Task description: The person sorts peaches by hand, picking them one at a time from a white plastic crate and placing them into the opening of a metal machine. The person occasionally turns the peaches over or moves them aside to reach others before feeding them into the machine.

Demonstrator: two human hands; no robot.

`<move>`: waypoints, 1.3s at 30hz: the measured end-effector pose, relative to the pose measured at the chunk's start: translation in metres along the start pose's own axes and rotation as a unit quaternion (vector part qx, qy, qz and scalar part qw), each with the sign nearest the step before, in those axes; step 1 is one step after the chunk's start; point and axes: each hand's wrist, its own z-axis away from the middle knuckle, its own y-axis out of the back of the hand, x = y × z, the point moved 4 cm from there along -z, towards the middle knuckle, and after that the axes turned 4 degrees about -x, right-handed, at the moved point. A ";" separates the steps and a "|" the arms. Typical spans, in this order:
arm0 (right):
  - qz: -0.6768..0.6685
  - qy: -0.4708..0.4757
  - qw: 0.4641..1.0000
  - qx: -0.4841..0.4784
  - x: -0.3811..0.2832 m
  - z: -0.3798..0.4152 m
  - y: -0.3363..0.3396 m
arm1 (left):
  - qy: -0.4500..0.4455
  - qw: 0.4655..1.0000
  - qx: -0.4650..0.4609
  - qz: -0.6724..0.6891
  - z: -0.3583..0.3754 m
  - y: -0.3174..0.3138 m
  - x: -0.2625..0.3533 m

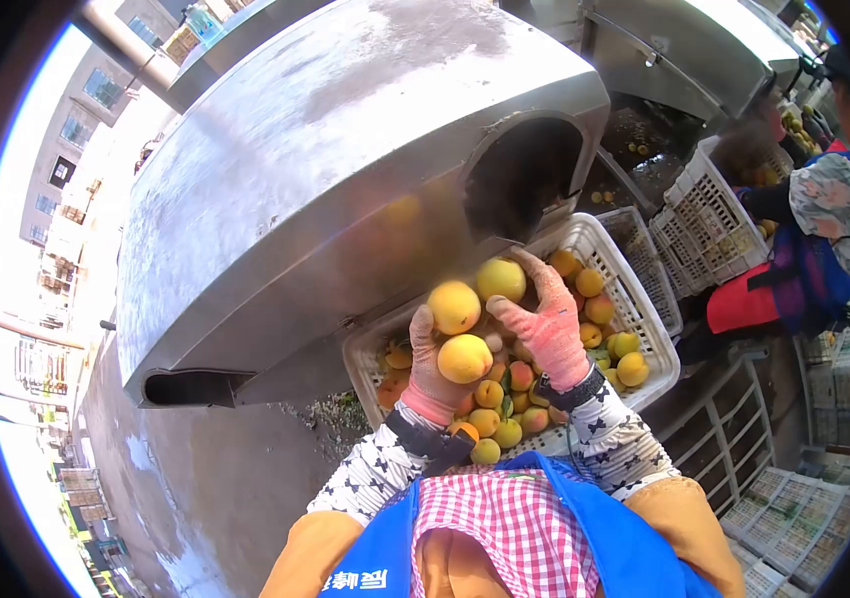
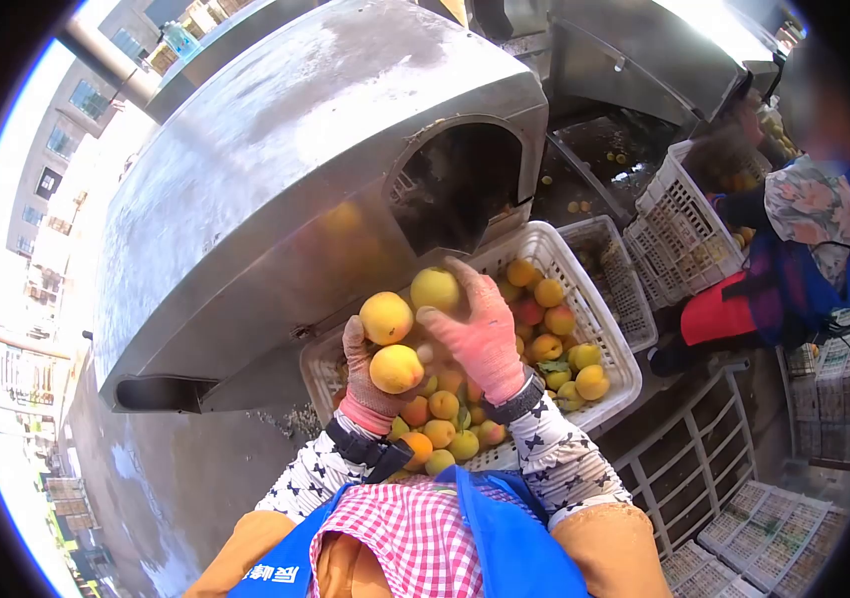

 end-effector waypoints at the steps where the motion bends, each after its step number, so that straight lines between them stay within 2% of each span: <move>1: -0.026 -0.016 0.999 0.007 0.005 -0.007 0.002 | 0.015 0.998 -0.048 -0.031 -0.003 -0.002 -0.002; 2: -0.084 -0.031 0.996 -0.009 0.008 -0.015 0.002 | -0.024 0.998 0.016 -0.051 -0.005 -0.018 0.000; 3: -0.085 -0.030 0.996 -0.008 0.008 -0.022 0.005 | -0.023 0.998 0.016 -0.052 -0.010 -0.020 0.003; 5: 0.062 0.079 0.993 0.053 -0.005 -0.040 0.016 | -0.041 0.992 0.063 -0.100 -0.020 -0.014 0.013; 6: 0.142 0.169 0.970 0.102 0.002 -0.055 0.018 | 0.001 0.999 0.000 -0.032 -0.030 0.014 0.017; 7: 0.180 0.204 0.955 0.115 0.016 -0.071 0.017 | 0.000 1.000 -0.004 -0.029 -0.027 0.015 0.018; 9: 0.369 0.135 0.916 0.078 0.029 -0.091 0.008 | 0.008 0.996 0.066 -0.058 -0.020 0.020 0.018; 11: 0.373 0.108 0.919 0.063 0.031 -0.093 0.010 | -0.031 0.994 0.009 -0.103 -0.016 0.015 0.013; 13: 0.381 0.072 0.921 0.038 0.029 -0.085 0.008 | -0.024 0.995 0.045 -0.090 -0.005 0.026 0.010; 16: 0.314 0.052 0.946 0.058 0.030 -0.082 0.006 | -0.002 0.997 0.032 -0.064 0.005 0.032 0.005; 18: 0.273 0.046 0.953 0.124 0.036 -0.085 -0.001 | 0.001 0.996 0.059 -0.074 0.000 0.046 0.005; 19: 0.273 0.044 0.953 0.120 0.046 -0.101 -0.009 | 0.007 0.993 0.088 -0.084 0.002 0.057 0.002; 21: 0.396 0.008 0.913 0.096 0.069 -0.136 -0.026 | -0.004 0.985 0.127 -0.118 0.006 0.038 0.001; 22: 0.393 0.004 0.915 0.094 0.067 -0.133 -0.022 | -0.019 0.975 0.154 -0.159 0.004 0.028 0.007; 23: 0.344 0.083 0.929 0.107 0.047 -0.132 -0.010 | -0.021 0.974 0.156 -0.161 0.000 0.022 0.013; 24: 0.294 0.159 0.935 0.117 0.027 -0.128 0.001 | -0.023 0.984 0.121 -0.129 -0.003 0.016 0.016; 25: 0.293 0.160 0.936 0.114 0.007 -0.117 0.010 | -0.027 0.991 0.083 -0.097 -0.006 0.011 0.017; 27: 0.156 0.130 0.979 -0.005 -0.022 -0.075 0.015 | -0.034 0.993 0.081 -0.083 -0.010 0.012 0.021; 29: 0.107 0.094 0.983 -0.111 -0.019 -0.048 0.010 | -0.033 0.993 0.040 -0.108 -0.014 0.006 0.023; 30: 0.083 0.028 0.987 -0.131 -0.009 -0.037 0.007 | -0.032 0.993 0.040 -0.109 -0.016 -0.002 0.022; 31: -0.021 -0.018 0.991 -0.128 -0.004 -0.028 0.005 | -0.072 0.980 0.043 -0.181 -0.016 -0.012 0.023; 32: -0.060 -0.024 0.989 -0.130 -0.007 -0.025 0.007 | -0.109 0.960 0.048 -0.253 -0.017 -0.021 0.021; 33: -0.097 -0.031 0.986 -0.131 -0.010 -0.022 0.007 | -0.106 0.960 0.048 -0.253 -0.019 -0.022 0.021; 35: -0.059 -0.014 0.989 -0.132 -0.006 -0.020 0.009 | -0.124 0.939 -0.025 -0.318 -0.023 -0.030 0.022; 36: -0.019 0.007 0.991 -0.135 -0.006 -0.021 0.010 | -0.123 0.939 -0.026 -0.320 -0.022 -0.029 0.024; 38: 0.004 0.031 0.991 -0.130 -0.009 -0.018 0.013 | -0.010 0.980 0.041 -0.197 -0.018 -0.018 0.022; 39: 0.029 0.053 0.990 -0.126 -0.013 -0.016 0.014 | -0.011 0.979 0.042 -0.197 -0.016 -0.018 0.022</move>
